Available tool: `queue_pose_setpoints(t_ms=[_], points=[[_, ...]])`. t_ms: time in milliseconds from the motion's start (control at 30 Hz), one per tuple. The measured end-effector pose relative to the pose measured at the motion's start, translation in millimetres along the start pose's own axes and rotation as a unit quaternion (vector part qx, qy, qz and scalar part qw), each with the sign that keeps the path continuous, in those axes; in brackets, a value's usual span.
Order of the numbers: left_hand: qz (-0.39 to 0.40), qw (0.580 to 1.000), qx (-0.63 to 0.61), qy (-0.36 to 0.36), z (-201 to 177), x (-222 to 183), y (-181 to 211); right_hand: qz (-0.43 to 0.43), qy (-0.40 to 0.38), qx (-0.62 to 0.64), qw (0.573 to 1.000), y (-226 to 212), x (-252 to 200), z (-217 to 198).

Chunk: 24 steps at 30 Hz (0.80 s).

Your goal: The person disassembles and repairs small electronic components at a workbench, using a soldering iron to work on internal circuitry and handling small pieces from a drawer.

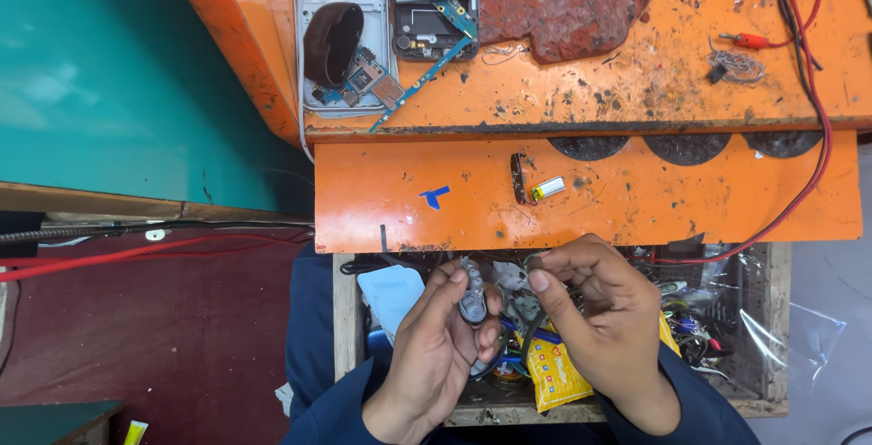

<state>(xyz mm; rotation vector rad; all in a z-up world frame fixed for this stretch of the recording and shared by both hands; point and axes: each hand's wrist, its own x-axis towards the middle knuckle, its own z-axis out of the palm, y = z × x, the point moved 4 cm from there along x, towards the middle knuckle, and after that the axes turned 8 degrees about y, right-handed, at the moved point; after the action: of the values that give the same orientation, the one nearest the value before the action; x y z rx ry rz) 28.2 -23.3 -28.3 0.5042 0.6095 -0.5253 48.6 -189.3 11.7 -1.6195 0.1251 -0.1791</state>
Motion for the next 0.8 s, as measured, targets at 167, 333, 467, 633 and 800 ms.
queue_pose_setpoints(t_ms=[167,333,467,633,800], points=[[-0.013,0.999,0.032,0.004,3,2,0,-0.163,-0.011,-0.211,0.964,-35,18,12],[-0.009,0.999,0.029,-0.028,8,8,0,-0.192,-0.069,-0.294,0.934,-50,30,30],[-0.004,0.997,0.061,-0.042,7,11,1,-0.241,-0.107,-0.350,0.899,-53,35,39],[-0.011,0.997,0.054,-0.052,2,13,1,-0.214,-0.141,-0.351,0.901,-49,36,43],[-0.028,0.997,0.046,-0.048,3,12,4,-0.229,-0.135,-0.363,0.893,-48,33,44]])
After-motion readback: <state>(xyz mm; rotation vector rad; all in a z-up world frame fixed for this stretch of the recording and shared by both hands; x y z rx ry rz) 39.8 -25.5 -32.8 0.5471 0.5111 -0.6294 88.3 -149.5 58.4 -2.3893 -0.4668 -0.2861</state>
